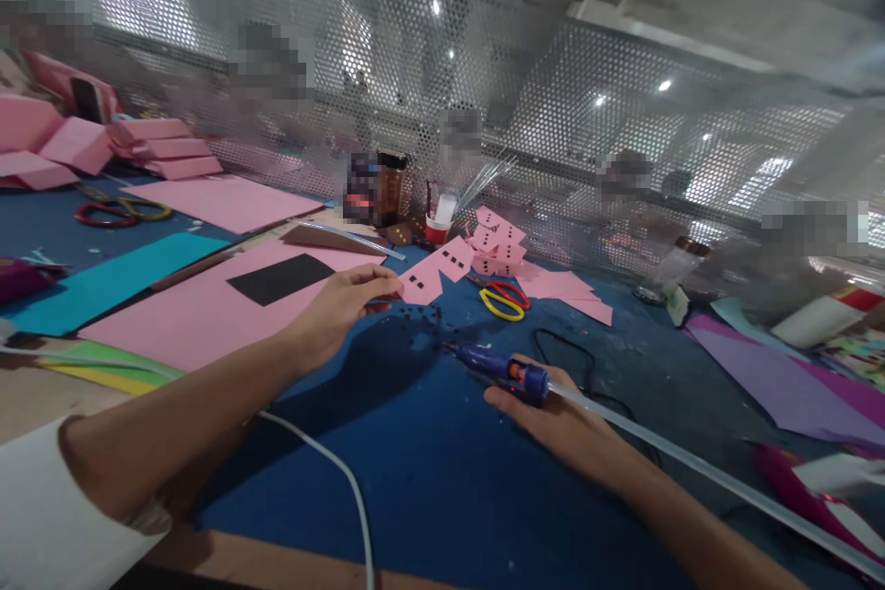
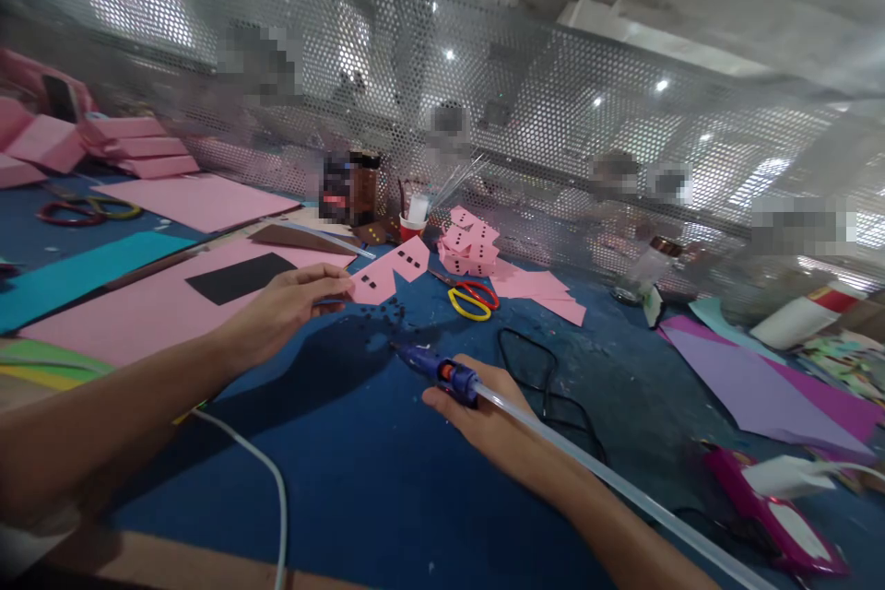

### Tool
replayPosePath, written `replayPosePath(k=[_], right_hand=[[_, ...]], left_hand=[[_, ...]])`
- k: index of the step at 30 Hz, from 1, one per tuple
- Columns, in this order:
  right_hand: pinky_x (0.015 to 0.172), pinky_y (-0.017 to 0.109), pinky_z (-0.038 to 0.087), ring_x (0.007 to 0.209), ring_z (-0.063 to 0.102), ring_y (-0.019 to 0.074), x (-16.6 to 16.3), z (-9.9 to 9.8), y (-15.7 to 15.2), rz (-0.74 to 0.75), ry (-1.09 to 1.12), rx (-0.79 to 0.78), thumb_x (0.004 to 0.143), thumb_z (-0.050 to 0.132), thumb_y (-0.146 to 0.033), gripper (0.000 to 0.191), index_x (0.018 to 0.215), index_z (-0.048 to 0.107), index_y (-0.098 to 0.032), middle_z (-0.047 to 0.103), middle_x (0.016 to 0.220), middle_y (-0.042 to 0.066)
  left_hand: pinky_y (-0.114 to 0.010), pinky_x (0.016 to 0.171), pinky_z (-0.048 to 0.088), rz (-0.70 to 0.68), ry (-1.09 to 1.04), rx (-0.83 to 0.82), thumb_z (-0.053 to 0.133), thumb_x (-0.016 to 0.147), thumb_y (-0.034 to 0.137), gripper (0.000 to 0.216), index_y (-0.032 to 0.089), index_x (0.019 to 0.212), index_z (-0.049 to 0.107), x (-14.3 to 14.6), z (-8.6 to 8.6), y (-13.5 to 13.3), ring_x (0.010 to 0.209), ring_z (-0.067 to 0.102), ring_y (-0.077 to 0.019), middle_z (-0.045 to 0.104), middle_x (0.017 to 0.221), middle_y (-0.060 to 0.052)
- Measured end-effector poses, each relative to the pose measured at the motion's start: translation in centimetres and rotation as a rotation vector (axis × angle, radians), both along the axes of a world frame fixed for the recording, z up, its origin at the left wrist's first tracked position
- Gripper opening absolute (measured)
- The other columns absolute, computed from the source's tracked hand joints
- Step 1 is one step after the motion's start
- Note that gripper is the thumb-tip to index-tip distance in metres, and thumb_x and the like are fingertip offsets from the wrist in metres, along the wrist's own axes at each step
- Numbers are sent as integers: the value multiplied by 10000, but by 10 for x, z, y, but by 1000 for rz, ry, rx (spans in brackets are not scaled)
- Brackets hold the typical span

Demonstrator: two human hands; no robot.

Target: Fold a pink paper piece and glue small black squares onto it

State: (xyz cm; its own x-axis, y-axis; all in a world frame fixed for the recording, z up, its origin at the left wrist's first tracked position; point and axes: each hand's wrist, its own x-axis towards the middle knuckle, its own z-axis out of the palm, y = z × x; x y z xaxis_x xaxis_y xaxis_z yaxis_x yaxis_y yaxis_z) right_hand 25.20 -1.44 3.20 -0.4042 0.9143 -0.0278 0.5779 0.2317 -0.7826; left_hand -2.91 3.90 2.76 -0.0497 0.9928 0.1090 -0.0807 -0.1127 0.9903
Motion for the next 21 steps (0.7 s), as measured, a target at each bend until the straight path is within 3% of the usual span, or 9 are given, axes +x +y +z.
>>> replayPosePath(k=[14, 21], right_hand=[[480, 204, 325, 555, 403, 99, -1, 7, -7, -16, 35, 205, 841, 556, -464, 277, 752, 502, -208, 435, 627, -40], [549, 210, 367, 600, 476, 109, -1, 12, -9, 15, -47, 338, 845, 577, -395, 184, 830, 541, -214, 535, 705, -21]], left_hand=[[-328, 787, 415, -155, 173, 23, 641, 754, 323, 124, 211, 786, 685, 16, 4, -15, 821, 608, -202, 689, 814, -36], [-344, 800, 410, -188, 185, 39, 628, 779, 317, 116, 214, 803, 678, 17, 6, -17, 832, 602, -203, 692, 823, -44]])
